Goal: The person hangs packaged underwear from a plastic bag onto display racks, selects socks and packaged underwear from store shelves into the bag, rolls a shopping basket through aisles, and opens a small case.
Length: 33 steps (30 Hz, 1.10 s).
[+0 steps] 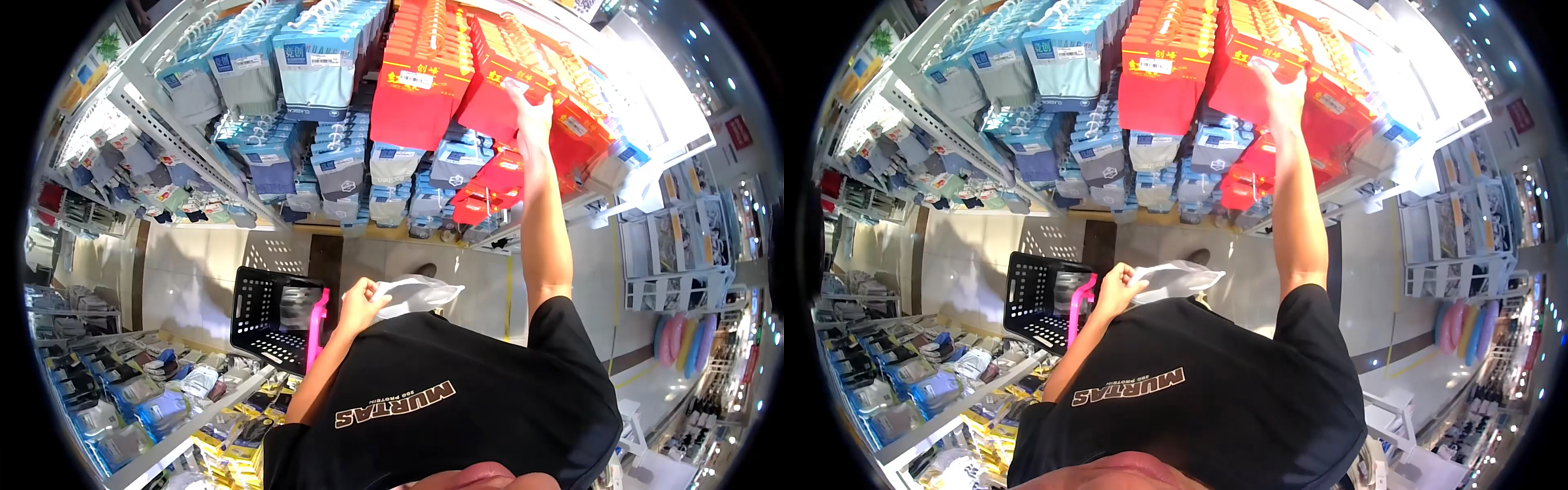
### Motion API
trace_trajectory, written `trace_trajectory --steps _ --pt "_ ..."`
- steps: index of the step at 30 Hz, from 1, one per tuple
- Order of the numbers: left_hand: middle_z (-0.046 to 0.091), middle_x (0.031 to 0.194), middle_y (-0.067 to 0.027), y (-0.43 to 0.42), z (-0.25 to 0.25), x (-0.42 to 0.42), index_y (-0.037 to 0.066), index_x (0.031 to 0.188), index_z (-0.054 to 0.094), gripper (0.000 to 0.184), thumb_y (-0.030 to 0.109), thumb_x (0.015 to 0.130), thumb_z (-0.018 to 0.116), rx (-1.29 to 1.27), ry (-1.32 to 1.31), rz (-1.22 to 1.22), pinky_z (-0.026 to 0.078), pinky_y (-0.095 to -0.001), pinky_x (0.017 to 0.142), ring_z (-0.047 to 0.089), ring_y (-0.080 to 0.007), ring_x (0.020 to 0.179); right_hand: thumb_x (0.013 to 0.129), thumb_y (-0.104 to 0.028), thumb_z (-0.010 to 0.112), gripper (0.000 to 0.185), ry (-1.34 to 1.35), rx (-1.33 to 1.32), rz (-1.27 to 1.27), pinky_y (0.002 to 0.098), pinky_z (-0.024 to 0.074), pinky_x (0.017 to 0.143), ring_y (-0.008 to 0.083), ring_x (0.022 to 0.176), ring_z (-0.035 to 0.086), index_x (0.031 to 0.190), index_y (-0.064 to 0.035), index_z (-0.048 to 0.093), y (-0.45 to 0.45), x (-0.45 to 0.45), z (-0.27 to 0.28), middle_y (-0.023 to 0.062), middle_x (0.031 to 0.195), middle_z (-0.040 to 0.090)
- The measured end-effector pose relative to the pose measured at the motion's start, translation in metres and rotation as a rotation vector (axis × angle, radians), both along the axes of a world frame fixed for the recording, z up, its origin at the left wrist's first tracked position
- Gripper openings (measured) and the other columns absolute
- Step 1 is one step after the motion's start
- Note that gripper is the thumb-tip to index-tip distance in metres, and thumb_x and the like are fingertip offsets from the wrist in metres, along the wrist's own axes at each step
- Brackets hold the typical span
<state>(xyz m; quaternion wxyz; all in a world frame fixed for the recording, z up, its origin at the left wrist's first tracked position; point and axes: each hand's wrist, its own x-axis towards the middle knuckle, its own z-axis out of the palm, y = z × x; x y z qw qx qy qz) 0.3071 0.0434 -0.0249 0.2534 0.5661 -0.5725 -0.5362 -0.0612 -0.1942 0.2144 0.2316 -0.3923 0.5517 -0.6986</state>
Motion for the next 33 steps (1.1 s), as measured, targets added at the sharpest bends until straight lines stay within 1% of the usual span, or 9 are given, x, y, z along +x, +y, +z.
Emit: trace_trajectory --steps 5,12,17,20,23,24,26,29,33 --pt "0.05 0.079 -0.0012 0.007 -0.003 0.008 0.003 0.097 0.055 0.048 0.02 0.07 0.09 -0.001 0.041 -0.072 0.046 -0.0286 0.069 0.046 -0.0118 0.073 0.075 -0.009 0.085 0.072 -0.049 -0.05 0.053 0.0343 0.0539 0.091 0.021 0.107 0.064 0.134 0.0032 0.045 0.006 0.012 0.011 0.0144 0.12 0.064" --pt "0.052 0.076 -0.001 0.005 0.016 0.012 0.003 0.089 0.057 0.034 0.019 0.077 0.084 -0.017 0.099 -0.181 0.044 -0.0293 0.068 0.047 -0.0116 0.073 0.08 0.0 0.078 0.066 -0.134 -0.185 0.333 0.0337 0.0528 0.095 0.0214 0.107 0.065 0.137 0.0025 0.046 0.011 0.012 0.015 0.013 0.122 0.064" --pt "0.061 0.082 -0.0112 -0.002 0.016 0.004 -0.002 0.093 0.063 0.023 0.019 0.089 0.071 -0.135 0.023 -0.07 0.046 -0.0329 0.071 0.055 -0.02 0.075 0.082 0.0 0.076 0.059 -0.099 -0.011 0.141 0.0353 0.0519 0.097 0.0244 0.106 0.065 0.134 0.0038 0.049 0.025 0.02 0.037 0.0142 0.118 0.066" --pt "0.067 0.09 -0.0214 -0.012 0.012 0.002 -0.001 0.105 0.066 0.024 0.021 0.095 0.064 -0.215 0.009 0.072 0.049 -0.0381 0.076 0.063 -0.0334 0.081 0.083 -0.002 0.076 0.052 -0.204 -0.168 0.349 0.0372 0.0516 0.096 0.0238 0.106 0.065 0.129 0.0032 0.053 0.034 0.002 0.023 0.0143 0.118 0.066" --pt "0.067 0.088 -0.0229 -0.026 0.019 0.004 -0.003 0.102 0.065 0.028 0.024 0.099 0.058 -0.158 -0.081 0.166 0.05 -0.0393 0.073 0.064 -0.0337 0.077 0.08 0.002 0.077 0.051 -0.177 -0.24 0.233 0.0364 0.051 0.096 0.0205 0.107 0.063 0.126 0.0002 0.055 0.057 -0.003 0.023 0.0098 0.117 0.066" --pt "0.066 0.083 -0.0221 -0.031 0.025 0.005 -0.003 0.099 0.064 0.029 0.025 0.099 0.057 -0.191 -0.027 0.168 0.05 -0.0398 0.071 0.064 -0.0327 0.075 0.08 0.005 0.074 0.051 0.024 -0.222 0.224 0.0355 0.0518 0.095 0.0213 0.106 0.064 0.127 0.0009 0.055 0.07 -0.007 0.025 0.0102 0.116 0.066" --pt "0.063 0.077 -0.0197 -0.041 0.02 0.008 -0.002 0.098 0.062 0.028 0.025 0.099 0.056 -0.283 0.029 0.163 0.047 -0.0382 0.066 0.06 -0.0263 0.069 0.081 0.004 0.072 0.042 -0.08 -0.172 0.307 0.0371 0.0567 0.087 0.0237 0.1 0.067 0.121 0.0036 0.059 0.102 -0.012 0.024 0.0133 0.111 0.068" --pt "0.062 0.076 -0.0189 -0.055 0.007 0.006 -0.002 0.094 0.061 0.026 0.024 0.096 0.057 -0.317 0.108 0.213 0.046 -0.0377 0.066 0.058 -0.0271 0.068 0.082 -0.012 0.075 0.056 -0.049 -0.182 0.365 0.0493 0.0537 0.095 0.0314 0.109 0.064 0.131 0.0053 0.052 0.138 -0.026 0.001 0.0175 0.123 0.062" --pt "0.064 0.079 -0.0191 -0.069 0.03 0.005 -0.002 0.091 0.062 0.033 0.032 0.09 0.06 -0.147 0.099 0.25 0.047 -0.041 0.069 0.062 -0.0323 0.074 0.067 -0.01 0.078 0.065 0.085 0.025 0.607 0.04 0.0496 0.097 0.0258 0.113 0.061 0.128 0.0019 0.057 0.169 0.003 -0.041 0.013 0.123 0.06"
